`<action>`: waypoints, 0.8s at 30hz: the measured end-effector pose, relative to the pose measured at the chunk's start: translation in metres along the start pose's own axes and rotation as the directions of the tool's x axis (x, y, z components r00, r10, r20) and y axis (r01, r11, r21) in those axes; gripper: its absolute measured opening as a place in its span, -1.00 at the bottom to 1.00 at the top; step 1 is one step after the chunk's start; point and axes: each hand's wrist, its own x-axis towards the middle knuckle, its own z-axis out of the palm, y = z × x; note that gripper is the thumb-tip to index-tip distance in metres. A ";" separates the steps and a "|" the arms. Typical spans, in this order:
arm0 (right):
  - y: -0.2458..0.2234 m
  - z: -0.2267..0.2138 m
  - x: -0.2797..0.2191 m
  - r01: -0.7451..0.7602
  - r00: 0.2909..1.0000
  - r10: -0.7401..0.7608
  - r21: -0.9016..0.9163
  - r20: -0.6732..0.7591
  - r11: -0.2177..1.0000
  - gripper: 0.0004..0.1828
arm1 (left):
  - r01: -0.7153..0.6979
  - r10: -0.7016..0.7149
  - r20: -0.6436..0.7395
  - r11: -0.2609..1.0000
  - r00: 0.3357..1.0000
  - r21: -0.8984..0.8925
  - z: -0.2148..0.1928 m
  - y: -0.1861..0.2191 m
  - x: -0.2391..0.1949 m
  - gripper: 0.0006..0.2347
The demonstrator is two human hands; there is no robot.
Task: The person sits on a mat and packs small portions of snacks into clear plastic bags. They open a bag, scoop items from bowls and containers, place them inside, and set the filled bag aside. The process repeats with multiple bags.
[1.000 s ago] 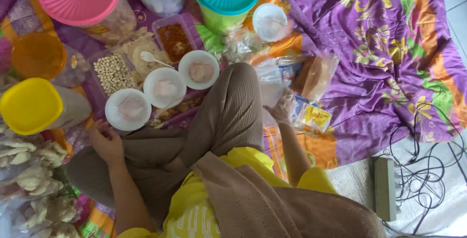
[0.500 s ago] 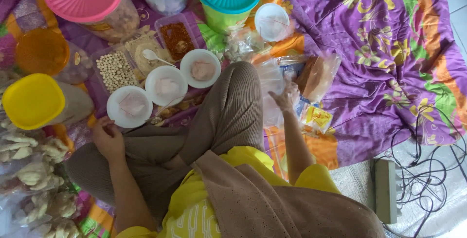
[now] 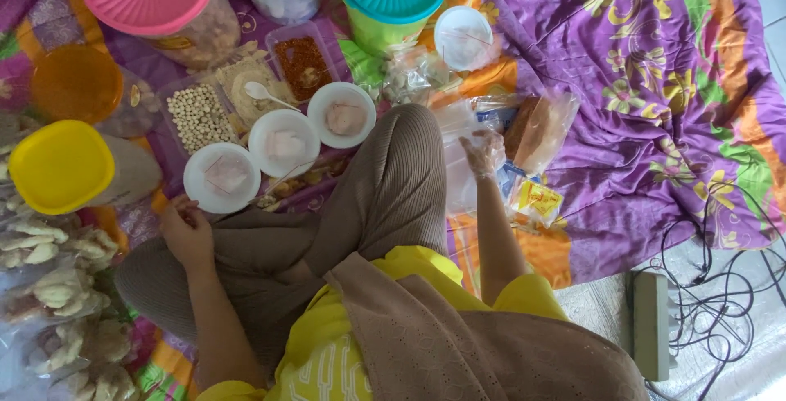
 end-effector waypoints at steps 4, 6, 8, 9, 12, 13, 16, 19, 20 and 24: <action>-0.026 -0.046 -0.034 0.086 0.987 -0.089 -0.023 -0.130 0.996 -0.61 | -0.055 0.055 -0.011 0.998 0.998 0.004 0.003 -0.010 -0.003 -0.74; -0.044 -0.081 -0.041 0.159 0.945 -0.184 -0.112 -0.269 0.981 -0.65 | -0.065 0.065 -0.020 0.998 0.998 -0.006 0.003 -0.009 -0.002 -0.72; -0.061 -0.146 -0.053 0.527 0.848 -0.330 0.594 -0.415 0.607 -0.68 | -0.060 0.058 -0.083 0.998 0.995 -0.027 0.004 -0.005 -0.003 -0.66; -0.058 -0.160 -0.047 0.529 0.847 -0.331 0.594 -0.416 0.606 -0.68 | -0.060 0.057 -0.085 0.998 0.995 -0.027 0.004 -0.005 -0.003 -0.66; -0.066 -0.206 -0.042 0.668 0.634 -0.440 0.164 -0.636 0.726 -0.76 | -0.079 0.066 -0.120 0.992 0.991 -0.102 0.014 -0.006 0.000 -0.59; -0.081 -0.223 -0.049 0.631 0.756 -0.295 0.530 -0.585 0.566 -0.89 | -0.139 0.112 -0.153 0.975 0.982 -0.176 0.022 -0.008 0.001 -0.53; -0.115 -0.267 -0.075 0.504 0.864 -0.192 0.787 -0.466 0.357 -0.76 | -0.279 0.233 -0.193 0.925 0.953 -0.258 0.023 0.076 0.014 -0.43; -0.168 -0.310 -0.133 0.483 0.876 -0.230 0.762 -0.425 0.431 -0.80 | -0.411 0.366 -0.199 0.865 0.909 -0.288 0.019 0.192 0.023 -0.43; -0.191 -0.325 -0.157 0.463 0.886 -0.258 0.761 -0.385 0.454 -0.85 | -0.473 0.428 -0.205 0.826 0.880 -0.305 0.019 0.228 0.027 -0.43; -0.248 -0.353 -0.221 0.542 0.840 -0.409 0.564 -0.357 0.623 -0.78 | -0.633 0.587 -0.238 0.705 0.774 -0.319 0.035 0.307 0.035 -0.44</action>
